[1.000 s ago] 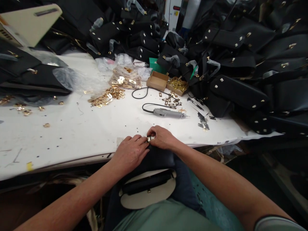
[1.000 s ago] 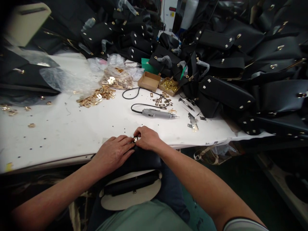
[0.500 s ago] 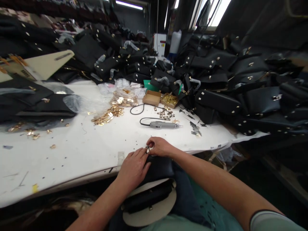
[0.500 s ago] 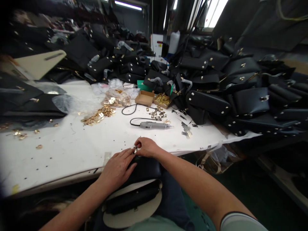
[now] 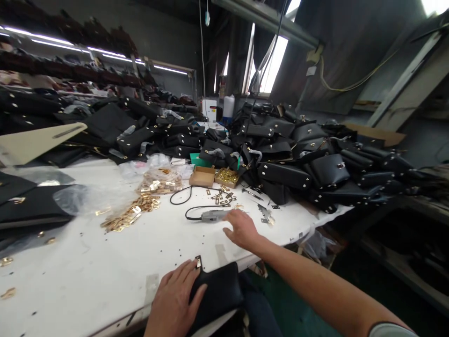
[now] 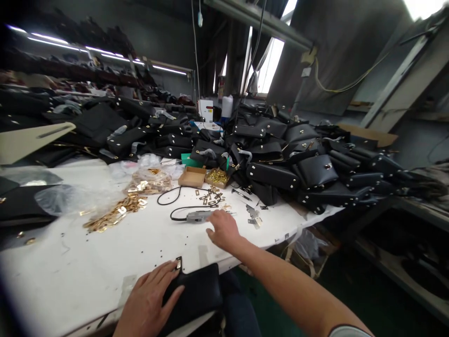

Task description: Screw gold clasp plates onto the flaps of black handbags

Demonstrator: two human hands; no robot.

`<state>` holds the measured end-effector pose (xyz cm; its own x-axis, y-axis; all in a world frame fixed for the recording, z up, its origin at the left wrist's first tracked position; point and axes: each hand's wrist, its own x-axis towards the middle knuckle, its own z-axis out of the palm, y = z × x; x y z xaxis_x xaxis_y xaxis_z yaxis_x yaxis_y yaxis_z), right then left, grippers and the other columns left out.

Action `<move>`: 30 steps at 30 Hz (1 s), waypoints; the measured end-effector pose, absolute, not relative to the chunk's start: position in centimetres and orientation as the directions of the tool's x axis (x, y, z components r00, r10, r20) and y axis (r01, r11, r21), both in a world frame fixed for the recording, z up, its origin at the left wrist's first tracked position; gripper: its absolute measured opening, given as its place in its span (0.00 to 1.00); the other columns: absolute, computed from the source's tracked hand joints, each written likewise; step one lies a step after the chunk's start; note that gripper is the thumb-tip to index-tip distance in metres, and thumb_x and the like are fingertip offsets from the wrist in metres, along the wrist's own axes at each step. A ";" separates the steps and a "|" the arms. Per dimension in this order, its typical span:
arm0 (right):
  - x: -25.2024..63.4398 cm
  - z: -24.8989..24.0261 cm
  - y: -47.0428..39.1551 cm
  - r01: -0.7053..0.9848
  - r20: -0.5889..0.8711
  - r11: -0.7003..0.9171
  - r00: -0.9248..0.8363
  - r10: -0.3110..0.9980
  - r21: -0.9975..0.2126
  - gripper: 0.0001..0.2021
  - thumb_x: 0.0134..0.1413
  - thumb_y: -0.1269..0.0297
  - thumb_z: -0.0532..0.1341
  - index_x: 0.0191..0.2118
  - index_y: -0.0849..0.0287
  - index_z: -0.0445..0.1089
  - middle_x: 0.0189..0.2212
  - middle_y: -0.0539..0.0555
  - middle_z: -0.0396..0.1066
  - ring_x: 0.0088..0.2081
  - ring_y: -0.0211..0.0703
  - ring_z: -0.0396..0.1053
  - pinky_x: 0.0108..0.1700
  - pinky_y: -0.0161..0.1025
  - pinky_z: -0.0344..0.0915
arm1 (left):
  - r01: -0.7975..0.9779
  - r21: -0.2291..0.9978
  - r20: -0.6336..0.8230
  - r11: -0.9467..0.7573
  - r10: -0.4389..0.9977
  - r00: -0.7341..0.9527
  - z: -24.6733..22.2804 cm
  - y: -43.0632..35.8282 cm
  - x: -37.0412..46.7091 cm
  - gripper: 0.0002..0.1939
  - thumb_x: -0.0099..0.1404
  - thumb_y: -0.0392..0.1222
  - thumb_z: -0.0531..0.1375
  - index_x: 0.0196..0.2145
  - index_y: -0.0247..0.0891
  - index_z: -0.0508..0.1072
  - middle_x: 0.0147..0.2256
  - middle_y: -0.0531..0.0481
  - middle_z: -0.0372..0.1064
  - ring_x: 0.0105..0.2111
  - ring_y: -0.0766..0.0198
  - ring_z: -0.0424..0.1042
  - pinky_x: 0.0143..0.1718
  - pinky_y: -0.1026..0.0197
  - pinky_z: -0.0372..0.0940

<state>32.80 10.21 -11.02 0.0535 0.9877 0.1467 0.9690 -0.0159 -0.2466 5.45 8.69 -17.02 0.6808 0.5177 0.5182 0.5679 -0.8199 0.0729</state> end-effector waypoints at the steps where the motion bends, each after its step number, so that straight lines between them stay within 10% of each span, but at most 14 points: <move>1: 33.5 -10.9 11.1 0.981 0.142 -0.034 0.061 0.988 -0.189 0.19 0.59 0.57 0.62 0.55 0.54 0.71 0.54 0.57 0.70 0.55 0.52 0.64 0.56 0.45 0.58 | 0.565 0.073 0.524 -0.822 0.514 0.679 -17.1 8.8 5.4 0.14 0.66 0.46 0.60 0.48 0.41 0.75 0.52 0.44 0.75 0.51 0.51 0.74 0.47 0.50 0.68; 10: 33.9 -11.8 15.2 0.999 0.001 0.024 -0.024 1.000 -0.048 0.14 0.61 0.57 0.60 0.50 0.55 0.74 0.47 0.60 0.73 0.52 0.55 0.66 0.55 0.49 0.56 | 0.549 0.051 0.539 -0.834 0.486 0.688 -17.6 9.3 5.4 0.15 0.65 0.47 0.62 0.49 0.42 0.74 0.53 0.46 0.75 0.52 0.51 0.74 0.48 0.51 0.67; 17: 34.2 -12.9 15.2 0.942 0.005 -0.063 0.069 0.998 -0.330 0.18 0.59 0.47 0.61 0.49 0.48 0.76 0.44 0.50 0.76 0.43 0.43 0.71 0.44 0.36 0.63 | 0.516 -0.014 0.535 -0.856 0.430 0.727 -17.1 9.9 5.4 0.16 0.64 0.47 0.62 0.49 0.44 0.74 0.52 0.49 0.75 0.50 0.51 0.75 0.53 0.44 0.66; 30: 43.3 -12.5 22.2 0.930 -0.123 -0.297 0.276 0.953 -0.217 0.10 0.58 0.62 0.62 0.44 0.49 0.78 0.46 0.53 0.73 0.47 0.46 0.70 0.42 0.36 0.61 | 0.445 0.070 0.526 -0.893 0.412 0.744 -16.1 11.3 5.5 0.12 0.63 0.43 0.63 0.46 0.47 0.77 0.48 0.49 0.77 0.47 0.53 0.75 0.54 0.47 0.70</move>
<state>43.26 22.20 -12.46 0.2758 0.9534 -0.1226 0.9300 -0.2969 -0.2166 5.45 11.33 -16.06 0.7443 0.4119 0.5257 0.4450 -0.8928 0.0695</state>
